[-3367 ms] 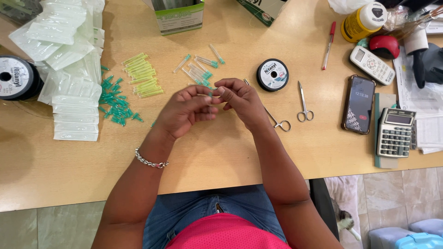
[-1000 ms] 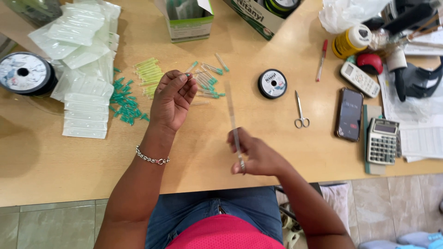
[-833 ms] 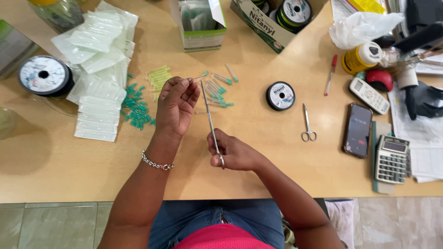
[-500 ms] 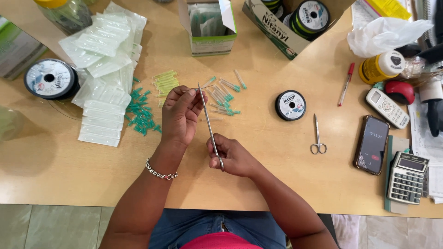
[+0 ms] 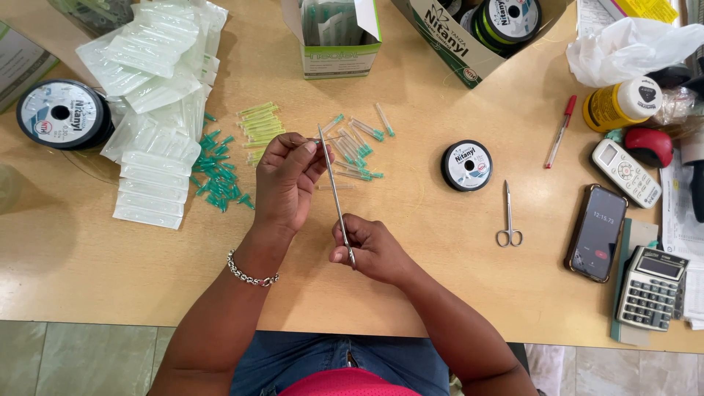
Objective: Assembling small medical components by threading a filament through plastic hubs using forceps.
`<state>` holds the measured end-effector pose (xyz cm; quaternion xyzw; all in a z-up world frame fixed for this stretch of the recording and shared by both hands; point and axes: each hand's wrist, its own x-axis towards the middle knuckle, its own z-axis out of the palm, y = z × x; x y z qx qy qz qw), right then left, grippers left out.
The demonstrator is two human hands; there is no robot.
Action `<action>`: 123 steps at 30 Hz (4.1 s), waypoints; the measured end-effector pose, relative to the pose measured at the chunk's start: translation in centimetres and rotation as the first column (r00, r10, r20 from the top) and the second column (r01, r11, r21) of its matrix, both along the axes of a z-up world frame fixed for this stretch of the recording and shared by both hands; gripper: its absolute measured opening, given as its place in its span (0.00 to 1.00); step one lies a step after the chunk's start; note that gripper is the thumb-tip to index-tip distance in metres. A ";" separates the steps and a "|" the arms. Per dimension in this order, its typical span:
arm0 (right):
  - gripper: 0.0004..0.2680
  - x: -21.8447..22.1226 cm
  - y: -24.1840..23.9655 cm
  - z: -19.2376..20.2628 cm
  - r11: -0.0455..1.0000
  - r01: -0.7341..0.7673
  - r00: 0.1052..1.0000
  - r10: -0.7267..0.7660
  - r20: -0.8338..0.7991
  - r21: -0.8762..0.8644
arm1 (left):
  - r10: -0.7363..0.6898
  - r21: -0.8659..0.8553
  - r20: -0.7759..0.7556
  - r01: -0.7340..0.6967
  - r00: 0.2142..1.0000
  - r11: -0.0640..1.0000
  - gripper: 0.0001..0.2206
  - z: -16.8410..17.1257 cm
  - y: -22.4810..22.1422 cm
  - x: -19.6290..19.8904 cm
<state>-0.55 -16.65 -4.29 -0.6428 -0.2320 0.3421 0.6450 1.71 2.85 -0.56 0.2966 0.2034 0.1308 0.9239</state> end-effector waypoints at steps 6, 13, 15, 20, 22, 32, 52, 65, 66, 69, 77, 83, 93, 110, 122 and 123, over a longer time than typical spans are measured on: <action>0.12 -0.1 -0.2 -0.6 1.000 0.022 1.000 -0.022 0.004 -0.012 | -0.068 0.046 -0.004 0.068 0.998 0.997 0.09 1.3 0.1 -0.4; 0.12 -0.2 -0.2 -0.3 0.999 0.031 0.999 -0.031 0.014 -0.034 | -0.107 0.122 -0.078 0.116 0.991 0.986 0.09 1.7 0.0 -0.4; 0.12 -0.2 -0.2 -0.1 0.999 0.029 1.000 -0.029 0.012 -0.037 | -0.098 0.137 -0.092 0.110 0.991 0.984 0.09 1.6 0.1 -0.4; 0.12 -0.1 -0.3 -0.6 0.999 0.027 1.000 -0.027 0.009 -0.023 | -0.059 0.192 -0.117 0.081 0.991 0.978 0.06 1.4 0.3 -0.4; 0.12 -0.1 -0.2 -0.3 1.000 0.025 1.000 -0.025 -0.004 -0.011 | -0.056 0.192 -0.115 0.077 0.992 0.978 0.06 1.6 0.2 -0.4; 0.14 -0.1 -0.3 -0.2 1.000 -0.003 1.000 0.003 -0.027 0.021 | -0.041 0.188 -0.114 0.062 0.993 0.980 0.05 2.1 -0.1 -0.5; 0.13 0.0 -0.3 0.1 1.000 0.001 1.000 -0.001 -0.022 -0.004 | -0.012 0.209 -0.110 0.035 0.994 0.977 0.05 2.1 -0.3 -0.4; 0.13 0.0 -0.3 -0.3 0.999 0.029 0.997 -0.030 -0.075 -0.019 | 0.027 0.232 -0.113 0.000 0.993 0.973 0.05 1.5 -0.6 -0.4; 0.13 0.1 -0.4 -0.4 1.000 0.024 0.997 -0.025 -0.070 -0.015 | 0.032 0.236 -0.108 -0.006 0.994 0.972 0.05 1.5 -0.8 -0.3; 0.12 0.2 -0.3 -0.7 1.000 0.018 0.996 -0.020 -0.086 -0.021 | 0.055 0.232 -0.130 -0.023 0.990 0.972 0.05 1.6 -0.6 -0.4; 0.13 0.1 -0.4 -0.1 1.000 0.014 0.995 -0.014 -0.102 -0.005 | 0.035 0.226 -0.115 -0.008 0.993 0.974 0.06 1.9 -0.9 -0.5; 0.11 -0.2 -0.2 -0.3 0.998 0.061 0.994 -0.063 -0.089 -0.029 | 0.027 0.242 -0.107 0.000 0.994 0.970 0.06 1.0 -0.7 -0.4; 0.10 -0.4 -0.1 -0.4 0.990 0.096 0.993 -0.102 -0.056 -0.103 | -0.033 0.158 -0.070 0.043 0.997 0.987 0.06 2.0 -0.5 -0.5; 0.14 -1.5 0.0 -1.7 0.901 -0.062 0.960 0.172 -0.222 0.429 | -0.193 -0.087 0.109 0.203 0.975 0.975 0.06 0.4 0.2 -0.7; 0.14 -0.5 0.8 3.5 0.910 0.219 0.872 -0.021 0.489 -0.352 | -0.112 0.287 0.047 0.094 0.993 0.953 0.05 2.4 0.1 -1.3; 0.14 -0.3 0.3 2.7 0.910 0.222 0.870 -0.023 0.492 -0.350 | -0.114 0.288 0.050 0.095 0.992 0.953 0.05 2.5 0.3 -1.3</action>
